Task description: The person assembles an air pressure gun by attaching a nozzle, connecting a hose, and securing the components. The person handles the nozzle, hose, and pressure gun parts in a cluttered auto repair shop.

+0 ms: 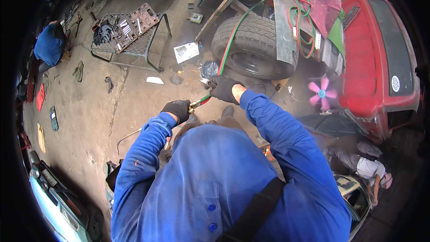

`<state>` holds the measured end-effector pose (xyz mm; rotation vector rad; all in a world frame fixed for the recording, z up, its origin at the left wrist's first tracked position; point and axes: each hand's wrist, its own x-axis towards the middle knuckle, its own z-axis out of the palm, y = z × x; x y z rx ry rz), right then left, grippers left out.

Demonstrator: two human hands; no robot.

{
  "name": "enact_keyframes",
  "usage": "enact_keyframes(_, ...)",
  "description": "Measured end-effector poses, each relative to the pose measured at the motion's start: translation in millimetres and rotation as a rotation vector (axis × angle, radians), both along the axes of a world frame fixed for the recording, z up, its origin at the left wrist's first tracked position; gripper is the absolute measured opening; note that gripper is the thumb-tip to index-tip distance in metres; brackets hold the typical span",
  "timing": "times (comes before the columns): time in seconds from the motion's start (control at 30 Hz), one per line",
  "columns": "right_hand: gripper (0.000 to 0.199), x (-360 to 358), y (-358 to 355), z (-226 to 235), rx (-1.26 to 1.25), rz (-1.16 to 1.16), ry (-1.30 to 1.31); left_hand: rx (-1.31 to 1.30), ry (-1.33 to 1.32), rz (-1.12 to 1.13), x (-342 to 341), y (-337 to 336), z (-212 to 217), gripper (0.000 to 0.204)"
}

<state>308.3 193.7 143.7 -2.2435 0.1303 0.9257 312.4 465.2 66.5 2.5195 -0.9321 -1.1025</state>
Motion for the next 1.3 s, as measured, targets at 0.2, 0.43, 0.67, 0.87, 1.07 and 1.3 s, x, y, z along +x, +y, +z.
enact_keyframes(0.2, 0.053, -11, 13, 16, 0.168, 0.038, -0.022, -0.041, -0.068, -0.12, 39, -42, 58, 0.02)
enact_keyframes(0.43, 0.062, -13, -4, 48, 0.029, -0.116, -0.072, -0.093, -0.527, -0.275, 92, -76, 144, 0.017)
enact_keyframes(0.67, 0.029, -45, -64, 15, 0.298, -0.836, -0.339, -0.768, -0.92, 0.033, 77, -108, 200, 0.041)
enact_keyframes(0.87, 0.028, -44, -160, -28, 0.495, -1.421, -0.679, -0.647, -0.597, 0.16, 46, -56, 109, 0.037)
enact_keyframes(1.07, 0.039, 35, -360, -76, -0.364, -1.352, -0.555, -0.043, -0.15, 0.533, -53, 60, -39, 0.04)
enact_keyframes(1.3, 0.032, 145, -537, -109, -1.284, -0.052, -0.129, 0.071, 0.238, 1.247, -178, 124, -94, 0.039)
